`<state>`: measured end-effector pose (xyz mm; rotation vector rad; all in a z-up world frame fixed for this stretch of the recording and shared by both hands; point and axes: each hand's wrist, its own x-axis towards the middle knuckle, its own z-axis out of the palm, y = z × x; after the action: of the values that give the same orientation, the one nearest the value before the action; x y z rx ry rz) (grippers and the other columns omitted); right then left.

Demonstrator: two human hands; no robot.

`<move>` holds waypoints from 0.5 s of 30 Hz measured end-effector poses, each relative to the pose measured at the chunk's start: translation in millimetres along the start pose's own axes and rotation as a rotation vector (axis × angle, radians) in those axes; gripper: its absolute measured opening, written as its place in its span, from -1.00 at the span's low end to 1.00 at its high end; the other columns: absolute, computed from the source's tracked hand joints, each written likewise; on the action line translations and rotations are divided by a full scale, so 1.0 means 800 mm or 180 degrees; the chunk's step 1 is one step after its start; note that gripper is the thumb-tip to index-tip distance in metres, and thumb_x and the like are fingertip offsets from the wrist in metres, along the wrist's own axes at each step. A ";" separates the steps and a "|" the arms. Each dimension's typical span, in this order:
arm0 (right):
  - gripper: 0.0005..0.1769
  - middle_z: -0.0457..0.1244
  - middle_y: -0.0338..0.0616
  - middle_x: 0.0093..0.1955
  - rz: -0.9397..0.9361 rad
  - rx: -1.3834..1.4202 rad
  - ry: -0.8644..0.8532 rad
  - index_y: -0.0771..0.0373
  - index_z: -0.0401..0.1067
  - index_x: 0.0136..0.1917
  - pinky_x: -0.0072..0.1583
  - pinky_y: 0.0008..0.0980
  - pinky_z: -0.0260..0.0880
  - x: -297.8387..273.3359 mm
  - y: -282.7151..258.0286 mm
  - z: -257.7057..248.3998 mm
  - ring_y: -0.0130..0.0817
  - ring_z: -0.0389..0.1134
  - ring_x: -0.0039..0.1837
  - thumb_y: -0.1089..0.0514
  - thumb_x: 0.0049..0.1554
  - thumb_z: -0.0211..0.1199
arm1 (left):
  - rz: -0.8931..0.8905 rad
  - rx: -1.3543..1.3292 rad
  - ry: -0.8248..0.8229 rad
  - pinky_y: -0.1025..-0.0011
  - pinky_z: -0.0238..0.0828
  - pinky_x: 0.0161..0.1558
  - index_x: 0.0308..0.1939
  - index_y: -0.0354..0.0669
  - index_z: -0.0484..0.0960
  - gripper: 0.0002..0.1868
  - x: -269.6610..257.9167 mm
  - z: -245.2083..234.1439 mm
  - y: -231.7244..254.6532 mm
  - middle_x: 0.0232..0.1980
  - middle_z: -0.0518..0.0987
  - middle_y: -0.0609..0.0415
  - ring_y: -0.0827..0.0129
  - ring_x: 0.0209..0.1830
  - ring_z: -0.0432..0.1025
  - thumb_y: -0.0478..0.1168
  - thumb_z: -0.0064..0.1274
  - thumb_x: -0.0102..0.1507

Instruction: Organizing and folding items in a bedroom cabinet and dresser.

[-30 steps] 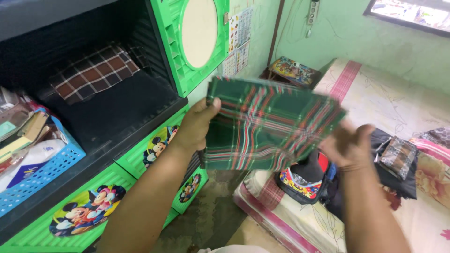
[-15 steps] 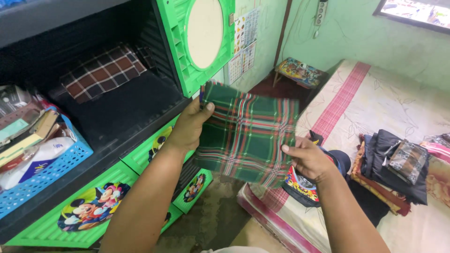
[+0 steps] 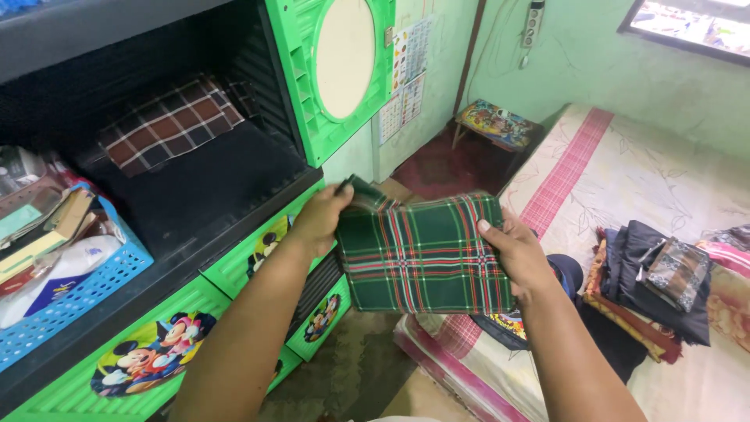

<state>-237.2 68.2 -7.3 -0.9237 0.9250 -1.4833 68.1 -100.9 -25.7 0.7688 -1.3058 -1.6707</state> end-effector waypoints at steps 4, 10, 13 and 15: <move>-0.55 0.35 -0.06 0.10 0.0008 0.0091 0.0338 0.33 0.28 0.43 0.11 -0.18 0.50 0.006 -0.022 -0.005 -0.29 0.42 0.05 0.19 0.30 0.15 | 0.0187 -0.0959 -0.0801 0.19 0.51 0.08 0.26 -0.02 0.48 -0.53 -0.016 0.029 0.070 0.03 0.64 -0.04 0.23 0.02 0.53 0.10 -0.05 0.37; -0.41 0.37 -0.17 0.18 -0.0056 -0.0013 0.0806 0.19 0.17 0.51 0.15 -0.22 0.48 0.010 -0.049 0.007 -0.33 0.44 0.13 0.16 0.23 0.10 | -0.0575 -0.0509 -0.0959 0.25 0.49 0.10 0.23 -0.25 0.54 -0.53 0.002 0.030 0.011 0.04 0.66 0.04 0.31 0.01 0.54 -0.05 0.00 0.33; -0.18 0.32 -0.20 0.30 -0.0094 -0.0628 0.0401 0.18 0.02 0.60 0.22 -0.24 0.40 0.000 -0.016 -0.034 -0.34 0.38 0.25 0.30 0.12 0.20 | -0.0340 -0.0292 -0.0692 0.24 0.48 0.11 0.22 -0.25 0.54 -0.64 -0.014 0.037 -0.015 0.02 0.62 0.06 0.33 0.00 0.50 -0.24 0.10 0.35; -0.04 0.27 0.22 0.27 -0.0012 -0.1373 0.0782 0.16 -0.08 0.73 0.08 0.05 0.16 0.005 -0.006 -0.055 0.03 0.26 0.13 0.39 0.19 0.27 | -0.0094 -0.0207 -0.0535 0.32 0.45 0.12 0.20 -0.17 0.55 -0.65 -0.019 0.044 -0.011 0.04 0.61 0.12 0.40 0.03 0.49 -0.27 0.06 0.32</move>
<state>-279.8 67.6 -19.4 -1.0625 1.4631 -1.4476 41.9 -71.3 -25.6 0.6228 -1.3529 -1.8245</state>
